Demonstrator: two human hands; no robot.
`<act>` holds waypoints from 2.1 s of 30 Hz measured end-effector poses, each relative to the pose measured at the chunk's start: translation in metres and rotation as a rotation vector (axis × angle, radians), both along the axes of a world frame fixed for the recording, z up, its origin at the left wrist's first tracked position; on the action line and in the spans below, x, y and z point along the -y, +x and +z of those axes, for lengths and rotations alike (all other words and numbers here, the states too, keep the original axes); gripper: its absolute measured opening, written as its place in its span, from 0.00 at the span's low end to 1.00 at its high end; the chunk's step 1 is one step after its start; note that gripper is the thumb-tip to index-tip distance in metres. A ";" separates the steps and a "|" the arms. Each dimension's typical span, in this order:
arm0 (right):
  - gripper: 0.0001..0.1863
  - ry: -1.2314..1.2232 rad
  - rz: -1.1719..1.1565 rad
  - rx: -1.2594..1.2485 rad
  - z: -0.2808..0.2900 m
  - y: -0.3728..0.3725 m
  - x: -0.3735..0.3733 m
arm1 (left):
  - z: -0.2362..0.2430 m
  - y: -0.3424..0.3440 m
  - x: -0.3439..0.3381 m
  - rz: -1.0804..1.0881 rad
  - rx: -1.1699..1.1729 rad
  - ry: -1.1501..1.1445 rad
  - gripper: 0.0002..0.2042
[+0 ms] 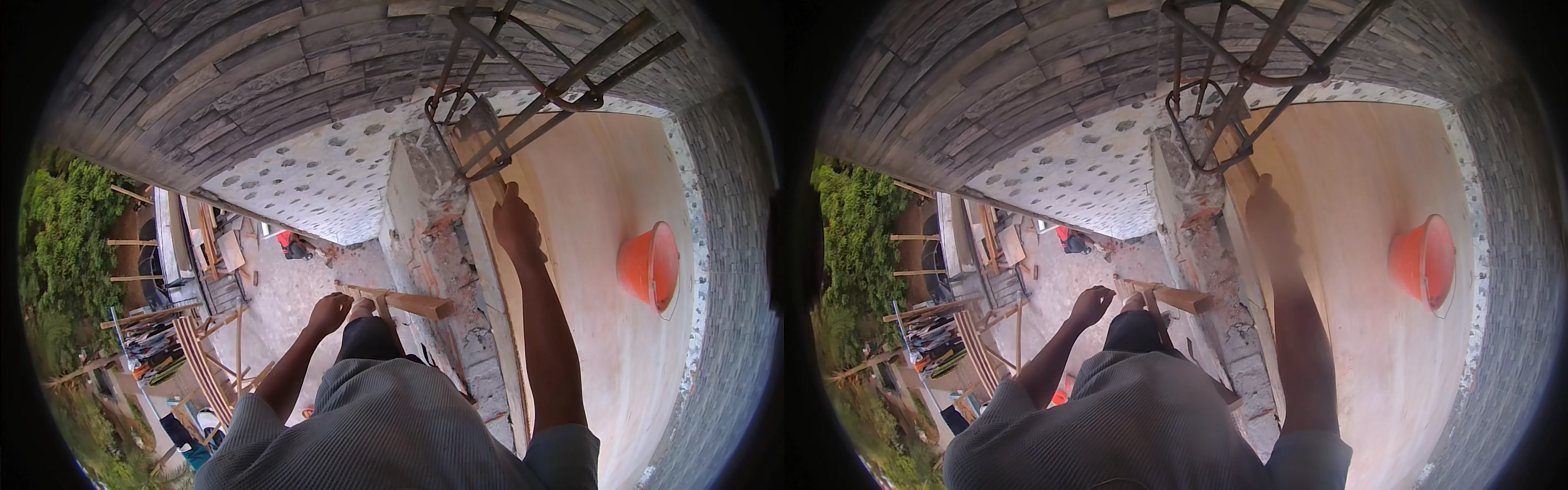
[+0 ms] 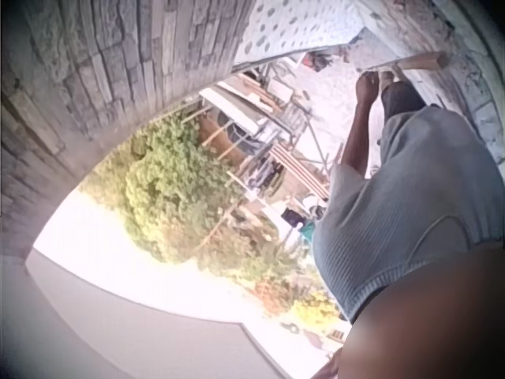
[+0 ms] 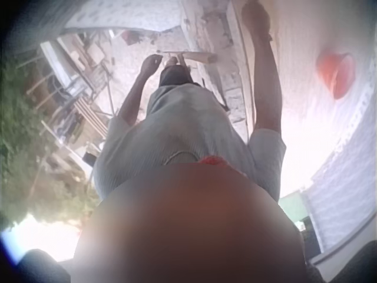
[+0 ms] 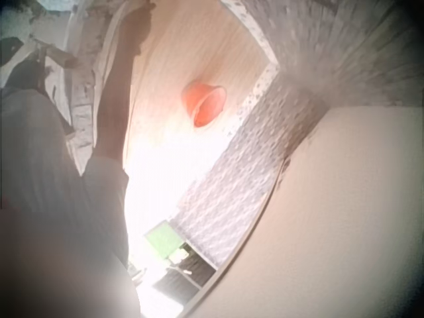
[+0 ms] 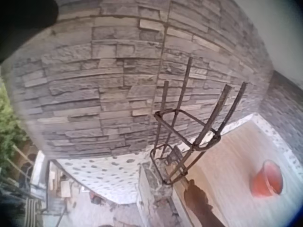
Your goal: The person positions and aligns wooden planks on a construction surface, then uses a hammer to drive nails into the planks to secure them in place.
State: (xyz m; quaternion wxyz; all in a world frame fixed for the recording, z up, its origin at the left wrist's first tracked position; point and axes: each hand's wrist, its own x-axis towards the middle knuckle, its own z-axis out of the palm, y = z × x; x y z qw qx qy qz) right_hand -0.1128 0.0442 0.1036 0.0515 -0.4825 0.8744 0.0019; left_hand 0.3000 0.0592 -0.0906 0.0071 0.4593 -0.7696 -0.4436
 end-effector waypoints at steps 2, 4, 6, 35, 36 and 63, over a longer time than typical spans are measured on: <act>0.16 -0.029 -0.003 0.004 -0.001 0.007 -0.002 | -0.001 0.006 -0.005 0.021 -0.002 -0.015 0.16; 0.15 0.034 -0.005 0.045 0.001 0.014 -0.002 | -0.003 0.007 -0.008 0.013 -0.022 0.003 0.16; 0.14 0.045 -0.038 0.094 0.008 0.014 0.001 | -0.004 0.006 -0.009 -0.008 -0.028 0.013 0.16; 0.19 -0.249 -0.328 0.253 0.018 -0.033 -0.022 | 0.132 -0.287 0.004 -0.441 -0.555 -0.740 0.19; 0.19 -0.253 -0.321 0.248 0.016 -0.032 -0.021 | 0.132 -0.301 0.004 -0.426 -0.457 -0.780 0.21; 0.20 -0.464 -0.384 0.365 0.010 0.004 -0.170 | 0.145 -0.324 0.029 -0.766 -0.169 -0.858 0.21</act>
